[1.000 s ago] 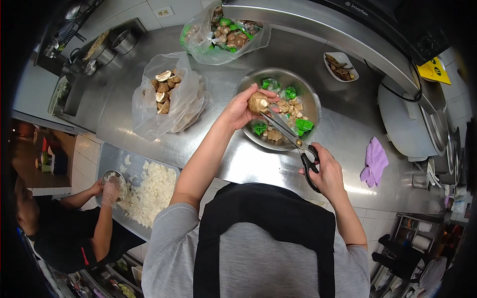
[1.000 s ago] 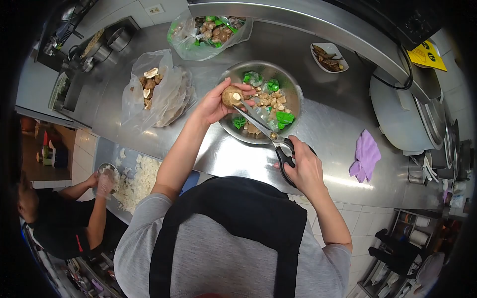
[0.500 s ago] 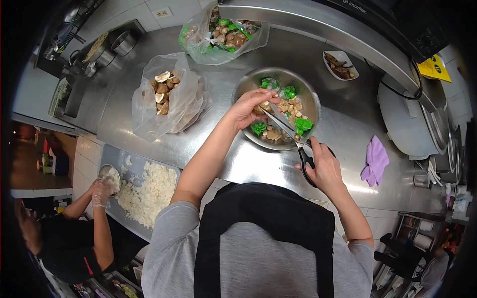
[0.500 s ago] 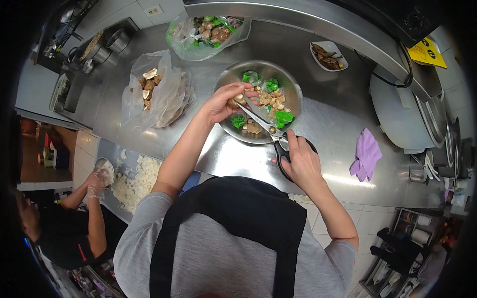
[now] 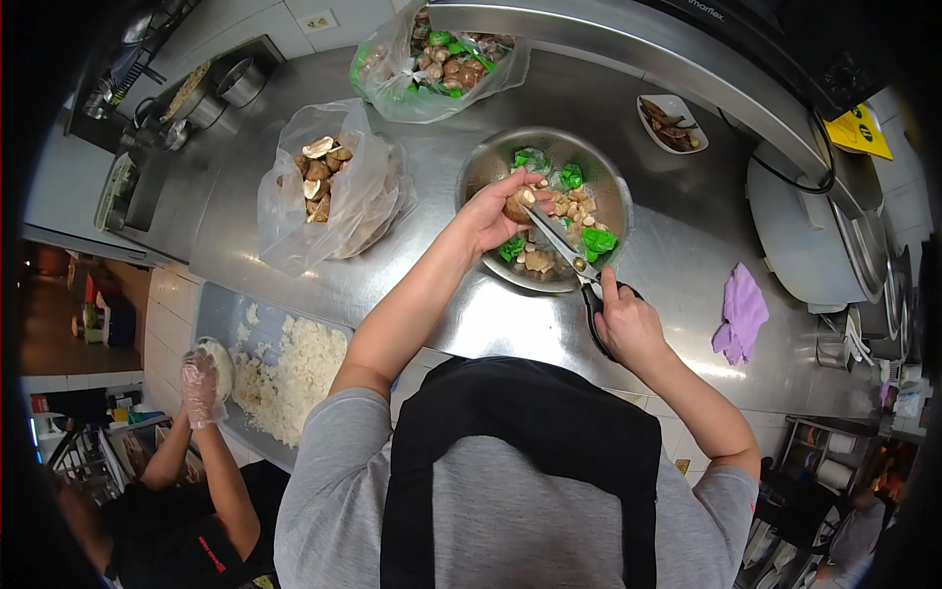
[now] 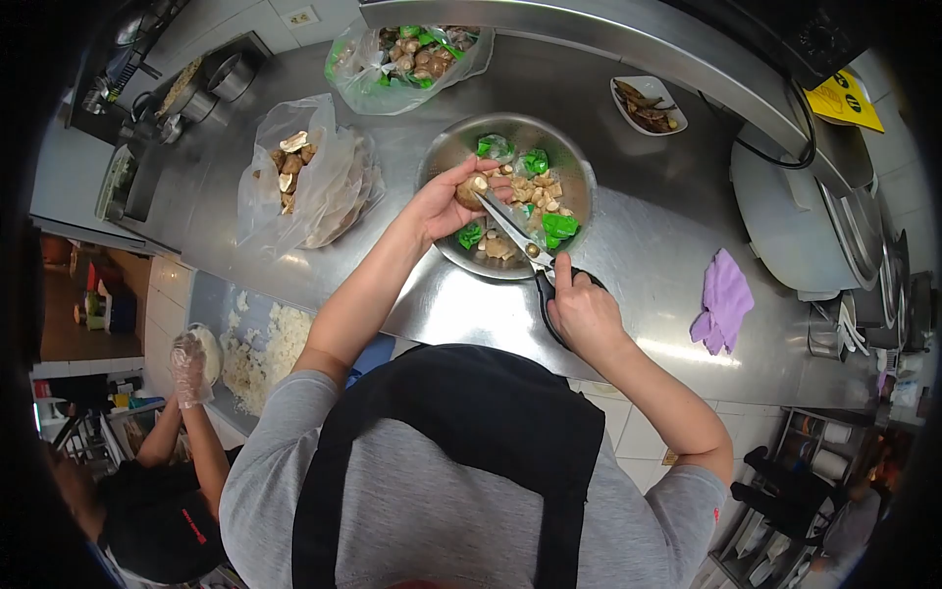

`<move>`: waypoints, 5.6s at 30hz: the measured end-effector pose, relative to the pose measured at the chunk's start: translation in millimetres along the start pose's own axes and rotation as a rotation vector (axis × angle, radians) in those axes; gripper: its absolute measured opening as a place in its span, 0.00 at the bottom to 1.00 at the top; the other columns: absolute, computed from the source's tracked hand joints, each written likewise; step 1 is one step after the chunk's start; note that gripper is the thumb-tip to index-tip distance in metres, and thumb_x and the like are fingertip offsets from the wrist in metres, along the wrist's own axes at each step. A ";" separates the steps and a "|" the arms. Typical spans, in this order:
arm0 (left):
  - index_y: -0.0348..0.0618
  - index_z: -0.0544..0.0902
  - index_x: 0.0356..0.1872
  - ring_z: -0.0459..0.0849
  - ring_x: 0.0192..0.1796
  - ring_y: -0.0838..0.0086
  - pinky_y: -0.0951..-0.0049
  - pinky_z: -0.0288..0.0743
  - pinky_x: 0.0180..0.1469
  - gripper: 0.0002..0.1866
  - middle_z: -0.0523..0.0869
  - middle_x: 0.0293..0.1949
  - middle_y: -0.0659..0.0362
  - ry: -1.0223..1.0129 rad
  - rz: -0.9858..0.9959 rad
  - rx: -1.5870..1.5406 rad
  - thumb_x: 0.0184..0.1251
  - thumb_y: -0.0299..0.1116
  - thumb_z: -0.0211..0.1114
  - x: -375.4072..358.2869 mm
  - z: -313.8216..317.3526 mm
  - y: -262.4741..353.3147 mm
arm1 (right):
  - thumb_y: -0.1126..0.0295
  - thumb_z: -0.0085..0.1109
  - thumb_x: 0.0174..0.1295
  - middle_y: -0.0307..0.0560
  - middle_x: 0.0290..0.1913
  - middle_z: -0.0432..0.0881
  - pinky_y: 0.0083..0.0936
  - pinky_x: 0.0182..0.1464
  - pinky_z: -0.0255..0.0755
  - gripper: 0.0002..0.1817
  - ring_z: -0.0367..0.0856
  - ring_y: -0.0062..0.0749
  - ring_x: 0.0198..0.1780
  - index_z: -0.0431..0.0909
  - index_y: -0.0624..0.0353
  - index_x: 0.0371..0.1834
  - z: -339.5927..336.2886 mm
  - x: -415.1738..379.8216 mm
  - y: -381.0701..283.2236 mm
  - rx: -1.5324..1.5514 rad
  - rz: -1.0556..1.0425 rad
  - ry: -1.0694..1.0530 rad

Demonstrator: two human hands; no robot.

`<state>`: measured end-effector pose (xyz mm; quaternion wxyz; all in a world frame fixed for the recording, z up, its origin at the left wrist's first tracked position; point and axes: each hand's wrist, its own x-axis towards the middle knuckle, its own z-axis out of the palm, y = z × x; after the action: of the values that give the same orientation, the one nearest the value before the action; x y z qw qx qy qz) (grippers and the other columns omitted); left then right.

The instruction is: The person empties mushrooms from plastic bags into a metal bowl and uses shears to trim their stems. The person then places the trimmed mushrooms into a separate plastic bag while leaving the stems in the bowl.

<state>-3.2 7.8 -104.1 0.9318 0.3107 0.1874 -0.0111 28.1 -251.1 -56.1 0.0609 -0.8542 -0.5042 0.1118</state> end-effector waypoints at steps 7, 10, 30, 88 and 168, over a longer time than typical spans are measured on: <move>0.42 0.74 0.47 0.82 0.42 0.65 0.66 0.77 0.45 0.20 0.81 0.42 0.51 -0.065 -0.113 0.276 0.69 0.49 0.46 -6.5 1.5 10.2 | 0.68 0.59 0.50 0.55 0.24 0.78 0.37 0.29 0.73 0.30 0.80 0.45 0.25 0.61 0.68 0.57 -6.4 -3.0 19.7 0.122 -0.035 0.039; 0.43 0.75 0.42 0.83 0.39 0.68 0.69 0.78 0.40 0.20 0.82 0.39 0.53 -0.154 -0.109 0.476 0.70 0.49 0.45 -2.9 -1.4 19.6 | 0.64 0.61 0.51 0.50 0.23 0.78 0.32 0.28 0.70 0.29 0.79 0.40 0.23 0.65 0.64 0.55 -12.8 -0.1 25.4 0.396 0.002 -0.026; 0.32 0.77 0.43 0.75 0.43 0.74 0.75 0.69 0.48 0.16 0.79 0.40 0.55 0.130 0.755 0.046 0.57 0.28 0.48 -15.2 24.2 2.9 | 0.51 0.65 0.49 0.53 0.25 0.77 0.36 0.32 0.68 0.36 0.79 0.47 0.29 0.60 0.60 0.56 -29.4 -17.7 -18.5 0.649 0.096 -0.064; 0.38 0.68 0.54 0.83 0.43 0.64 0.76 0.82 0.40 0.19 0.79 0.45 0.52 -0.027 0.315 0.146 0.68 0.37 0.53 -37.6 15.3 13.2 | 0.62 0.58 0.59 0.45 0.26 0.75 0.27 0.33 0.68 0.28 0.76 0.32 0.28 0.58 0.56 0.59 15.5 -26.2 -16.0 1.050 0.171 -0.093; 0.39 0.72 0.52 0.79 0.43 0.81 0.81 0.76 0.43 0.13 0.80 0.42 0.60 -0.010 0.412 0.642 0.67 0.28 0.53 -17.4 76.8 -6.3 | 0.31 0.30 0.57 0.39 0.23 0.69 0.14 0.22 0.57 0.46 0.63 0.17 0.22 0.59 0.68 0.59 33.3 -56.1 -2.2 2.236 -0.202 -0.230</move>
<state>6.0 -43.7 -44.9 0.7708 0.6178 0.1033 0.1167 -8.4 -299.4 -80.6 0.7534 -0.2601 -0.1905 0.5731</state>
